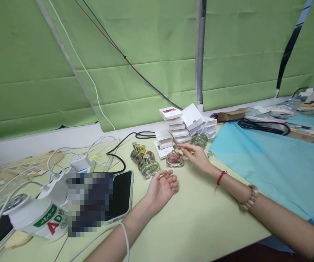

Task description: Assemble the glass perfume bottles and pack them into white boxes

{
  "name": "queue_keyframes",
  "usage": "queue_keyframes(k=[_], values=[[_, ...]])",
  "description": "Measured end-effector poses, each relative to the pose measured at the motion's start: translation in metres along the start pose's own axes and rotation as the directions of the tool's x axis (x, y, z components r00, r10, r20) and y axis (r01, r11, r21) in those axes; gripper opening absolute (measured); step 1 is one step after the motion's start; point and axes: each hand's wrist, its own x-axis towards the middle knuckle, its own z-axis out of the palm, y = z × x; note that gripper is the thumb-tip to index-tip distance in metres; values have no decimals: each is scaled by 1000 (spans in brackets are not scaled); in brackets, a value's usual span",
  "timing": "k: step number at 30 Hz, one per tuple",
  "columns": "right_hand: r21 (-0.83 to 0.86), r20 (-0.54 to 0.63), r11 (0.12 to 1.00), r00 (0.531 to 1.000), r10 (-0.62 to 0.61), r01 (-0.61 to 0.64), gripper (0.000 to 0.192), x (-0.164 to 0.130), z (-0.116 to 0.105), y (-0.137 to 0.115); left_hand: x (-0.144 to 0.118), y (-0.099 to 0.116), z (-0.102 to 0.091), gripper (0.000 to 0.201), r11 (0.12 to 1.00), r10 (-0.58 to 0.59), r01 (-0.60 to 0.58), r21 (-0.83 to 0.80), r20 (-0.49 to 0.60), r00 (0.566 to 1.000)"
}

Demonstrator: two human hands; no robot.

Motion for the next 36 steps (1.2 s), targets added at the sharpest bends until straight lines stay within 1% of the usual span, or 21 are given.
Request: queue_keyframes(k=[3,5,7,9,12,15,19,21,23,26,30,31,36], values=[[196,34,979,998,52,-58,37,1,0,-5,0,0,0,11,1000,-1,1,-4,1,1000],[290,25,955,998,59,-64,37,2,-1,-8,0,0,-1,11,1000,-3,3,-5,1,1000],[367,13,925,995,96,-94,34,3,-2,-10,0,0,-1,12,1000,-5,5,-5,-2,1000],[445,26,881,986,167,-161,32,4,-2,-11,0,0,0,12,1000,-7,6,-6,-5,1000],[557,70,789,961,268,-261,31,4,-2,-12,0,0,-1,13,1000,-6,6,-11,-5,1000],[626,96,712,937,335,-319,28,5,-2,-13,1,0,-1,12,1000,-7,7,-10,2,1000],[668,120,631,894,432,-395,26,5,-3,-14,1,0,-2,11,1000,-7,7,-9,8,1000],[691,146,587,877,459,-422,26,5,-3,-15,0,0,-1,11,1000,-7,7,-9,4,1000],[706,162,562,871,465,-431,26,6,-4,-15,0,0,0,11,1000,-6,6,-8,-3,1000],[702,152,571,873,463,-426,26,6,-3,-14,0,0,0,10,1000,-4,4,-7,-6,1000],[609,79,678,882,465,-412,24,8,1,-7,1,0,-2,10,1000,-4,4,-5,2,1000],[589,69,692,879,473,-418,23,8,1,-5,1,0,-2,10,1000,-5,5,-7,4,1000],[577,66,666,840,538,-472,20,8,4,1,2,0,-3,12,1000,-10,10,-9,17,1000]])
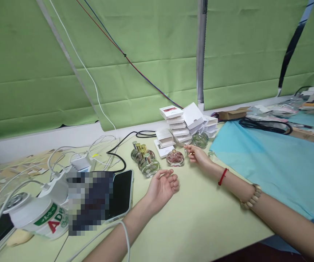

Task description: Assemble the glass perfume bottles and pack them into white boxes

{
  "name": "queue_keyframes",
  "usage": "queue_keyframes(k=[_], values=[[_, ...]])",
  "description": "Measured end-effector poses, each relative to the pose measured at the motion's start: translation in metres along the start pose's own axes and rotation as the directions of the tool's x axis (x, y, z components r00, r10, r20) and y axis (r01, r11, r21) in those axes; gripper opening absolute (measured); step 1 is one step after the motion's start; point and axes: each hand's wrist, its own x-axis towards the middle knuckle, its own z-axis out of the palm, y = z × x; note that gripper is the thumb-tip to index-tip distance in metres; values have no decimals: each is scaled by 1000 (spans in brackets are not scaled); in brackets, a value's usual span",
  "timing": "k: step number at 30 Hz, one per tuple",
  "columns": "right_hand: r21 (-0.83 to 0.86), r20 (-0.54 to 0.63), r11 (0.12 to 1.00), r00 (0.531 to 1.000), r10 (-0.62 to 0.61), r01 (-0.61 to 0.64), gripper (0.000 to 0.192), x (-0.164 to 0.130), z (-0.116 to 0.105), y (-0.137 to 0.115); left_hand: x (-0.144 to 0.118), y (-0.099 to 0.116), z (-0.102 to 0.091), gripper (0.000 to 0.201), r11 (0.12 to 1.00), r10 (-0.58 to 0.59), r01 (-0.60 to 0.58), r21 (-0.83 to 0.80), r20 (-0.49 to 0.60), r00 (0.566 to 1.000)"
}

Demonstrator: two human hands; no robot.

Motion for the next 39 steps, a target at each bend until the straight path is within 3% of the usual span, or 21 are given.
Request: queue_keyframes(k=[4,12,16,19,23,30,32,35,39], values=[[-79,10,996,1000,-27,28,16,-2,0,3,0,0,0,12,1000,3,-3,-1,6,1000],[-297,153,950,987,-52,96,26,-6,1,5,-1,-1,2,10,1000,7,-7,9,-1,1000],[-327,345,915,931,-119,238,30,-11,2,1,-1,-1,2,11,1000,7,-7,11,-8,1000],[-361,398,883,906,-145,300,33,-12,2,0,-1,-1,3,12,1000,5,-5,8,-14,1000],[-362,460,894,885,-75,264,37,-9,-4,-1,-2,0,4,12,1000,3,-3,-1,-21,1000],[-451,608,868,783,130,206,41,-6,-16,-11,-1,0,1,17,1000,-26,26,3,13,1000],[-447,615,876,773,154,181,43,-6,-17,-12,-1,0,0,18,999,-31,31,5,34,999],[-445,572,888,800,182,116,44,-7,-15,-12,-2,-1,-1,20,999,-32,32,0,39,999],[-385,392,922,898,199,-37,39,-9,-10,-15,-2,0,0,24,999,-34,34,-15,43,999]])
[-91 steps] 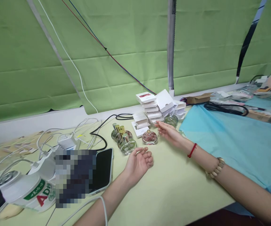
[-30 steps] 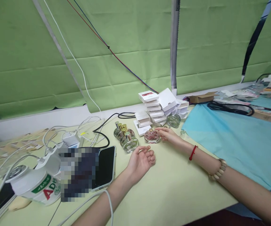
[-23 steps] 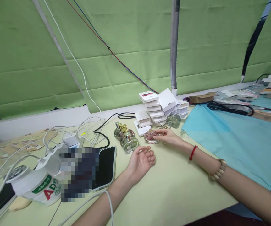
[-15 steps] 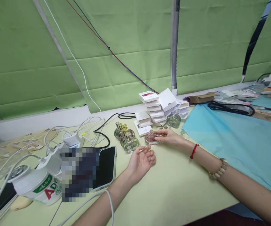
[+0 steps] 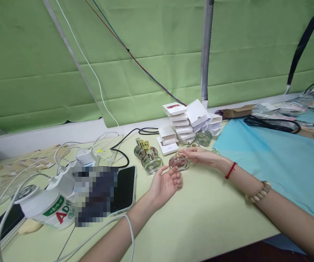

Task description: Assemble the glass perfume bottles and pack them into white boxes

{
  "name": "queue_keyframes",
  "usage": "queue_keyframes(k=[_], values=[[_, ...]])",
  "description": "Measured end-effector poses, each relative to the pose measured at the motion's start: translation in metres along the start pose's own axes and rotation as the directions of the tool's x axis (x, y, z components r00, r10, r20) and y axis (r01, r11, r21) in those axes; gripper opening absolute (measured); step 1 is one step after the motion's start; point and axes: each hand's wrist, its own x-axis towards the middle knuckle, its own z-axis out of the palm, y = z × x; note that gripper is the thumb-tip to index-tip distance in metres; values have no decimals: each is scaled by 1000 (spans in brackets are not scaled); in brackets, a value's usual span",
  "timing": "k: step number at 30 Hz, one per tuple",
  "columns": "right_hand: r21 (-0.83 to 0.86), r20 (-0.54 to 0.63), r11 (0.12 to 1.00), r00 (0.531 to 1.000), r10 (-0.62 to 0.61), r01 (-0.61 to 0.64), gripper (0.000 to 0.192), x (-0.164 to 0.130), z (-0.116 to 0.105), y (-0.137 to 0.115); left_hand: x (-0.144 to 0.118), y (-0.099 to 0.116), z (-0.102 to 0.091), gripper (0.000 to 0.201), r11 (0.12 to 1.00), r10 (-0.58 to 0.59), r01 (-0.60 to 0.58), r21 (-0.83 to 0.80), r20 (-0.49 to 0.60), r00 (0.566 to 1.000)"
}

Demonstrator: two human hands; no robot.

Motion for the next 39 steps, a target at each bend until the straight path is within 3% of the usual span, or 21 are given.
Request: queue_keyframes(k=[3,6,11,13,15,17,18,20,21,22,23,26,27,29,31,34,39], values=[[194,-110,981,994,26,-4,26,1,3,-4,0,0,0,28,1000,-3,3,-16,-1,1000],[286,-163,958,985,51,-3,12,4,4,-5,1,0,-1,33,1000,-5,5,-31,-14,1000],[445,-234,893,971,51,60,24,10,3,3,3,0,-2,38,999,-10,8,-42,-44,999],[438,-286,895,957,55,80,28,12,2,6,3,0,-2,39,999,-15,13,-47,-40,999],[308,-375,944,927,7,117,28,12,2,7,3,1,-1,40,998,-17,15,-56,-33,999],[51,-478,968,857,-193,246,28,10,6,7,3,1,-1,40,998,-17,15,-64,-34,999],[-105,-507,936,791,-342,337,27,8,9,6,3,1,-1,40,998,-17,14,-65,-39,999],[-371,-475,775,613,-631,511,24,1,20,5,3,1,-1,40,998,-15,12,-62,-47,999],[-443,-440,694,536,-720,568,23,-3,28,5,3,1,-1,39,998,-14,11,-61,-45,999],[-469,-396,630,491,-776,619,21,-8,37,5,3,0,-1,39,998,-17,14,-59,-37,999],[-454,-332,589,487,-808,668,19,-13,47,6,2,0,-1,38,998,-17,15,-61,-24,1000],[-326,-105,583,585,-805,744,18,-29,76,9,1,-1,0,30,998,27,-30,-56,-57,998],[-302,25,585,620,-784,752,19,-35,84,11,1,-1,-1,27,998,42,-47,-44,-101,994],[-280,264,620,680,-684,733,23,-43,96,13,4,-2,-2,24,999,45,-47,-6,-173,984],[-306,400,669,729,-555,677,28,-48,101,15,8,-2,-5,27,1000,23,-21,11,-171,985],[-339,438,724,782,-444,600,32,-47,100,19,12,-2,-10,31,1000,-7,9,12,-112,994],[-142,290,827,822,-490,543,29,-37,96,25,8,-1,-17,32,1000,-17,16,-5,-143,990]])
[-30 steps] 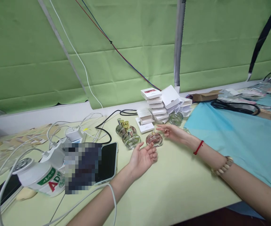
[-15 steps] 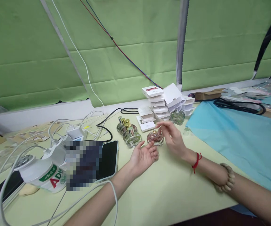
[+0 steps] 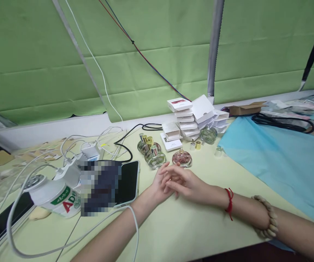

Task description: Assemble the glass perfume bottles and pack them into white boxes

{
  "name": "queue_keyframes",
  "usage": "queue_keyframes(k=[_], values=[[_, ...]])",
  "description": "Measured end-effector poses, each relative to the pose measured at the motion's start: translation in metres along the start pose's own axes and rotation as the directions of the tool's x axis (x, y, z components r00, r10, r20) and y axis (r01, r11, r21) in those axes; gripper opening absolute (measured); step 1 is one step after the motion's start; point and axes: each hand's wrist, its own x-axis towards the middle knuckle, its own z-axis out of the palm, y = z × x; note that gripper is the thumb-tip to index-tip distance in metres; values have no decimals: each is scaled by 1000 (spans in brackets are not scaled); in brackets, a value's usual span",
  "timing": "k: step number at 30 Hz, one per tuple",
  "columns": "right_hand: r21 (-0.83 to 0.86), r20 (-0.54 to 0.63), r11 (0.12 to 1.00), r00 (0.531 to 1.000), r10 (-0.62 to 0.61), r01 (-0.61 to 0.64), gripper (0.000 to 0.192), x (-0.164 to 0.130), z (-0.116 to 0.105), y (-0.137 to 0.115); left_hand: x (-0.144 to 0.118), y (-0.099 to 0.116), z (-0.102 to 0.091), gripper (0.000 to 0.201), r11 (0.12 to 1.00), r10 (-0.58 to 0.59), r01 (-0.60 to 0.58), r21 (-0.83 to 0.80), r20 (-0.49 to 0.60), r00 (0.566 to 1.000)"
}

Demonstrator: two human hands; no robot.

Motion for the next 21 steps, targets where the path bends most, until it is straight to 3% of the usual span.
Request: queue_keyframes(k=[4,7,12,17,21], values=[[132,-153,991,987,55,-35,29,2,-2,-2,-4,0,3,43,997,-51,44,60,122,991],[145,-313,989,946,80,-36,22,4,-8,-6,-6,1,9,41,1000,-12,10,19,153,988],[-6,-513,999,858,24,-32,14,10,-24,-5,-6,3,10,43,997,-69,74,-11,232,970],[-53,-598,997,801,14,-58,19,13,-36,1,-5,5,8,50,991,-128,130,7,238,963],[-162,-667,985,742,-65,-59,23,14,-43,4,-4,6,8,48,992,-124,127,1,216,968]])
